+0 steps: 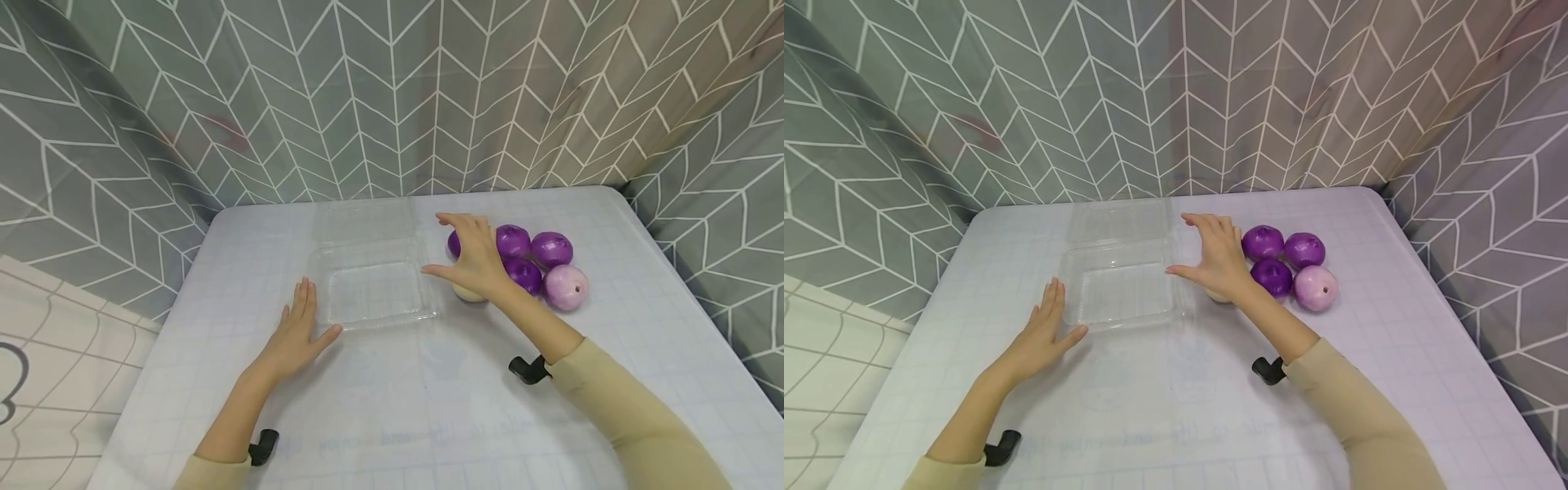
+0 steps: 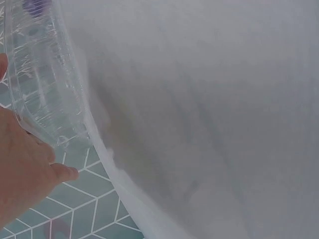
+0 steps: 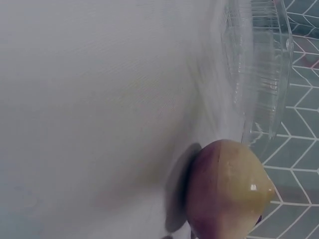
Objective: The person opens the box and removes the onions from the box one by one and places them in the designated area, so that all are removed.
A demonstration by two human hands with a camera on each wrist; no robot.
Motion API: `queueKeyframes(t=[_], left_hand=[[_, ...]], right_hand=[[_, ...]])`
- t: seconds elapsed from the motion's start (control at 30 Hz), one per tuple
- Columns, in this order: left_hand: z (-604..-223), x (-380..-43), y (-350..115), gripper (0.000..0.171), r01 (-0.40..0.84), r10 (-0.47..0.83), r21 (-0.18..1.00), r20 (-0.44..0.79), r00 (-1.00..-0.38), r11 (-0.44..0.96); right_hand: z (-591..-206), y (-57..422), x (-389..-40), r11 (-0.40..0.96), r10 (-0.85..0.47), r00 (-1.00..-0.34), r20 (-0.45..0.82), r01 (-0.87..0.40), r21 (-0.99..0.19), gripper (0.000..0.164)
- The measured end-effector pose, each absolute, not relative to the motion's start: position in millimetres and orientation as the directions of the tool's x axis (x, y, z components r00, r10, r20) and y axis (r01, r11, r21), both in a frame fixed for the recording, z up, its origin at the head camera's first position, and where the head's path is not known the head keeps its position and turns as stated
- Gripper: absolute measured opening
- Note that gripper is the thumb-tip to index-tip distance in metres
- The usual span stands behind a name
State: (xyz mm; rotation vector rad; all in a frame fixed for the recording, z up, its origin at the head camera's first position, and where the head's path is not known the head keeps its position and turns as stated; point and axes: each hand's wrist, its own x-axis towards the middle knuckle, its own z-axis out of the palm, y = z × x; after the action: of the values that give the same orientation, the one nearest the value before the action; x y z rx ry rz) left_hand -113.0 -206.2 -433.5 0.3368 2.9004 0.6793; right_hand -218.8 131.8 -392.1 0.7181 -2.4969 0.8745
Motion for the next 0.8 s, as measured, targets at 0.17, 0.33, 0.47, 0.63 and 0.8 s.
queueKeyframes(t=[0.17, 0.33, 0.47, 0.63, 0.8], left_hand=[[-434.8, -113.5, -205.2, 0.1, 0.186, 0.251, 0.457, -0.085, -0.964, 0.87], [-436.2, -113.8, -201.1, 0.099, 0.188, 0.255, 0.466, -0.086, -0.963, 0.865], [-436.4, -114.8, -200.1, 0.099, 0.197, 0.264, 0.464, -0.085, -0.961, 0.864], [-431.2, -115.4, -205.2, 0.096, 0.201, 0.275, 0.473, -0.092, -0.957, 0.858], [-420.5, -118.0, -216.7, 0.085, 0.181, 0.262, 0.521, -0.086, -0.961, 0.834]], right_hand=[[-396.7, 122.9, -229.9, 0.668, -0.347, -0.786, 0.512, -0.59, -0.453, 0.097], [-401.4, 119.0, -236.4, 0.682, -0.337, -0.809, 0.482, -0.563, -0.467, 0.097], [-404.1, 119.2, -237.0, 0.697, -0.333, -0.826, 0.455, -0.541, -0.471, 0.097], [-404.8, 122.0, -236.6, 0.712, -0.334, -0.833, 0.442, -0.53, -0.462, 0.093], [-404.3, 131.1, -236.2, 0.712, -0.354, -0.83, 0.43, -0.537, -0.451, 0.077]])
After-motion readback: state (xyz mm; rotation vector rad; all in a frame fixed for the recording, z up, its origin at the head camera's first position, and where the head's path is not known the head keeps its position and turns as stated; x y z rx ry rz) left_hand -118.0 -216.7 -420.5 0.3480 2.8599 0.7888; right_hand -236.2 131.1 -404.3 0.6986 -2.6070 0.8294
